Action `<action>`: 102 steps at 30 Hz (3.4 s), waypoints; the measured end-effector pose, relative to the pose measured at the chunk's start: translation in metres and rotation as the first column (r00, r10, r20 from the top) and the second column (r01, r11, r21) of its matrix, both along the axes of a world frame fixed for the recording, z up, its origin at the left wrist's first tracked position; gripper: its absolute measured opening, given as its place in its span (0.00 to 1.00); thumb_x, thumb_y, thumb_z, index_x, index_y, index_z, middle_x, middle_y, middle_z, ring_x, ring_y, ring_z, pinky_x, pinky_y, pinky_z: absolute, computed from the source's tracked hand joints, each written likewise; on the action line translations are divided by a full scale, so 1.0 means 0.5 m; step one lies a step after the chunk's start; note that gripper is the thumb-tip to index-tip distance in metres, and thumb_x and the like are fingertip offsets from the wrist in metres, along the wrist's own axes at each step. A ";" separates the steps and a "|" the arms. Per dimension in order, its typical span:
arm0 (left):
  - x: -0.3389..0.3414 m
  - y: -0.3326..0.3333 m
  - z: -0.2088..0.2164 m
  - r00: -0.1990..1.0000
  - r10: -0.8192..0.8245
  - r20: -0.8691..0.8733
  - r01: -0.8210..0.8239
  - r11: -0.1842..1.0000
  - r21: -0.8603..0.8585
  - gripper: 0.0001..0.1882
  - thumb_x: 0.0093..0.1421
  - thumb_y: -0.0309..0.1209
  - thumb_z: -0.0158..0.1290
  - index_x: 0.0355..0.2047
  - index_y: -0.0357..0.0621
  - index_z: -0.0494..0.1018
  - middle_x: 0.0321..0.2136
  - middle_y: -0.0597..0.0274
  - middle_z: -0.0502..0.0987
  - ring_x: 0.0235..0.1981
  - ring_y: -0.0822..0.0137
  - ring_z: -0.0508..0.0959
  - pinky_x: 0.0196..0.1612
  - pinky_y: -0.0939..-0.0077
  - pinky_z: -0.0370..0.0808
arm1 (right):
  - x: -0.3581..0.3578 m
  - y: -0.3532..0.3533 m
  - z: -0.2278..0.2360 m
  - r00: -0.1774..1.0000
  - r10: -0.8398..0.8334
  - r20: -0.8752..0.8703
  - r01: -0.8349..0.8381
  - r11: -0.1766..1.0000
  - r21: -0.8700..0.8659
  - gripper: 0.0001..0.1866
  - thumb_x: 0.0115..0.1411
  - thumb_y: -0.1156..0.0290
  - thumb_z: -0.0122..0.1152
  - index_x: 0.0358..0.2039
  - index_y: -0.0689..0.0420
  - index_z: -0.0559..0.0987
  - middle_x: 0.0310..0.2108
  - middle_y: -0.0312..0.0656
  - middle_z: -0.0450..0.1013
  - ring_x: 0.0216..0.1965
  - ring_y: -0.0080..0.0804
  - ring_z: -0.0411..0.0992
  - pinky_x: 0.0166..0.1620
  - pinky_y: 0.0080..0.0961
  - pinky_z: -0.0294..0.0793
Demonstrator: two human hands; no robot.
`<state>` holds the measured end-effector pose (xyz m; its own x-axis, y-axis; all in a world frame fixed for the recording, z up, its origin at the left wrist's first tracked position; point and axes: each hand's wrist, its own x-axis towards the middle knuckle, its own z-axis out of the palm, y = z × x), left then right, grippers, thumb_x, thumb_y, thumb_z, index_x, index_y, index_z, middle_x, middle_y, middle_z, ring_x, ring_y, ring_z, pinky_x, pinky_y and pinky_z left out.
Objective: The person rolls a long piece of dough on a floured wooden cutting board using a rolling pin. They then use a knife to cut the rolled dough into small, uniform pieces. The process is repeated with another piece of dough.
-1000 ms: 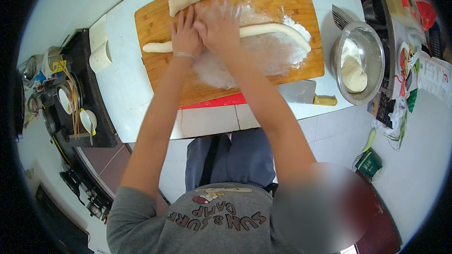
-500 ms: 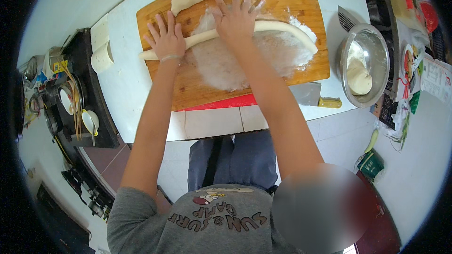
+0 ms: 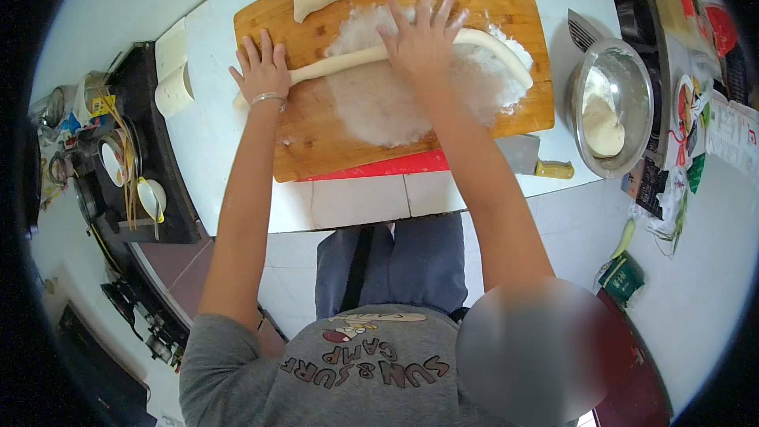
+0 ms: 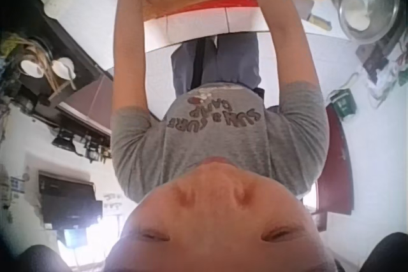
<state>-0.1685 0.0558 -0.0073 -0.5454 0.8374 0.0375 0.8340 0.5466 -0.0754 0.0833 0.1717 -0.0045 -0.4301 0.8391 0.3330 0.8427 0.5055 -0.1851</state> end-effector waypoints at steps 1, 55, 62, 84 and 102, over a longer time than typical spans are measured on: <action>-0.006 0.009 -0.002 0.999 0.044 0.003 -0.044 0.999 0.009 0.29 0.70 0.49 0.34 0.69 0.57 0.53 0.70 0.55 0.51 0.70 0.46 0.49 0.69 0.41 0.41 | 0.006 0.009 0.006 1.000 0.020 -0.012 -0.020 1.000 0.010 0.27 0.63 0.43 0.48 0.62 0.31 0.69 0.70 0.47 0.50 0.68 0.68 0.46 0.62 0.76 0.39; 0.097 -0.109 0.035 0.990 -0.049 0.134 0.054 0.998 -0.034 0.30 0.70 0.47 0.32 0.70 0.59 0.51 0.71 0.56 0.46 0.70 0.40 0.45 0.66 0.31 0.35 | 0.122 -0.015 0.014 0.984 -0.001 0.178 0.025 0.991 -0.130 0.28 0.65 0.45 0.42 0.66 0.30 0.63 0.72 0.48 0.44 0.69 0.72 0.38 0.61 0.80 0.31; 0.010 -0.062 -0.006 0.990 -0.016 0.143 0.005 0.997 0.078 0.32 0.70 0.47 0.31 0.71 0.51 0.47 0.71 0.54 0.46 0.71 0.46 0.45 0.68 0.36 0.38 | 0.072 0.074 -0.018 1.000 -0.010 0.000 0.010 0.998 -0.066 0.29 0.66 0.46 0.42 0.68 0.30 0.59 0.71 0.52 0.45 0.69 0.71 0.37 0.63 0.76 0.28; 0.023 -0.112 0.041 0.809 -0.560 0.178 0.506 0.818 0.274 0.22 0.54 0.30 0.60 0.51 0.47 0.74 0.40 0.62 0.73 0.41 0.57 0.73 0.47 0.63 0.71 | 0.225 0.116 0.018 0.866 0.489 0.106 -0.455 0.858 -0.238 0.19 0.53 0.69 0.64 0.48 0.50 0.76 0.47 0.43 0.69 0.50 0.46 0.68 0.55 0.41 0.66; 0.208 -0.123 0.023 0.935 -0.296 0.196 0.262 0.948 0.183 0.32 0.65 0.47 0.44 0.67 0.53 0.58 0.70 0.54 0.51 0.68 0.39 0.50 0.67 0.38 0.46 | 0.061 -0.085 0.020 0.951 0.308 -0.021 -0.307 0.935 -0.178 0.31 0.60 0.40 0.51 0.64 0.29 0.66 0.69 0.51 0.51 0.66 0.71 0.47 0.63 0.75 0.39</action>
<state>-0.0644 -0.0058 0.0042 -0.2998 0.9504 0.0827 0.9408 0.2802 0.1910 0.1137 0.1292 0.0055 -0.6780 0.7107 0.1874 0.6531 0.6996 -0.2900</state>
